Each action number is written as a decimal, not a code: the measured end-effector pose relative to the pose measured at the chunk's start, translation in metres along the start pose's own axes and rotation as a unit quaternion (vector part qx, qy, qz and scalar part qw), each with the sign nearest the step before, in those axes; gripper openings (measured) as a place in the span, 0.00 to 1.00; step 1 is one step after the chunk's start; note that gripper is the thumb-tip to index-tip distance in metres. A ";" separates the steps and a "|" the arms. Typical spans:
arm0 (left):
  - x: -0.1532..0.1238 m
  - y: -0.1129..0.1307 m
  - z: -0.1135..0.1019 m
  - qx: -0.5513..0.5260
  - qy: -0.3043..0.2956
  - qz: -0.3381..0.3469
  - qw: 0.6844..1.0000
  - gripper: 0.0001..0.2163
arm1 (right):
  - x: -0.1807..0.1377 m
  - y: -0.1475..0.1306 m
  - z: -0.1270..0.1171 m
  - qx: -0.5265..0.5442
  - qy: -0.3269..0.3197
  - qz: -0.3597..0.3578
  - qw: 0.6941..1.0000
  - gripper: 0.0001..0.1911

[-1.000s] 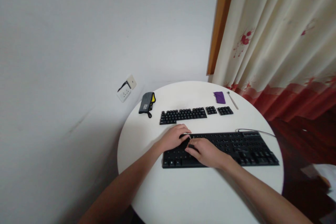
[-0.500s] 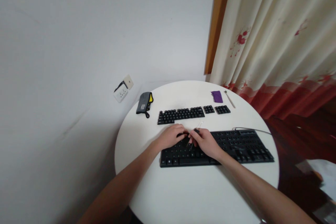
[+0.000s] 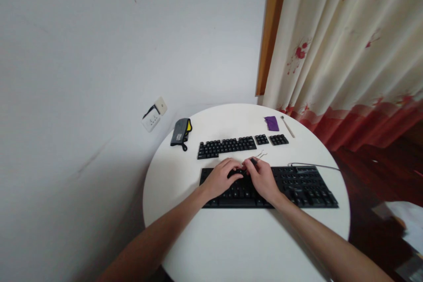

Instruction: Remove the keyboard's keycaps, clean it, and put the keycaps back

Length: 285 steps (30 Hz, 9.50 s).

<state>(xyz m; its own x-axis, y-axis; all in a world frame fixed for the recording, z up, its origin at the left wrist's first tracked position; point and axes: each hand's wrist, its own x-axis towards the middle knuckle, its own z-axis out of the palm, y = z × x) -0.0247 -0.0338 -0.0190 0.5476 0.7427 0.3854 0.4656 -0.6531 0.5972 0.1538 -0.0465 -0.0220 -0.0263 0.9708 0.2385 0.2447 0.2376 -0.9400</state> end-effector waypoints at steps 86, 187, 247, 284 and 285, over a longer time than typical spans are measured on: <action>0.013 -0.069 -0.021 0.279 0.112 -0.250 0.920 0.34 | 0.003 0.011 0.002 0.024 -0.052 0.030 0.998 0.22; 0.007 -0.027 -0.018 0.052 -0.018 0.001 0.999 0.09 | -0.002 0.009 0.004 -0.046 -0.137 0.019 0.989 0.22; 0.028 -0.071 -0.014 0.253 0.076 -0.200 0.943 0.23 | 0.010 0.005 -0.009 0.025 -0.005 0.039 0.999 0.24; 0.022 -0.034 -0.003 0.039 -0.082 -0.018 0.996 0.08 | -0.004 0.002 -0.011 -0.082 -0.259 -0.043 0.962 0.18; 0.023 -0.033 -0.004 0.037 -0.083 -0.016 0.996 0.08 | -0.002 0.005 -0.009 -0.056 -0.247 -0.012 0.967 0.19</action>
<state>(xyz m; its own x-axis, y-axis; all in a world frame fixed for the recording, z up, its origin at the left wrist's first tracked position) -0.0302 0.0054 -0.0275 0.6361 0.7325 0.2427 0.5314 -0.6438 0.5506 0.1641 -0.0478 -0.0246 -0.4865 0.8692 0.0880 0.3408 0.2816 -0.8970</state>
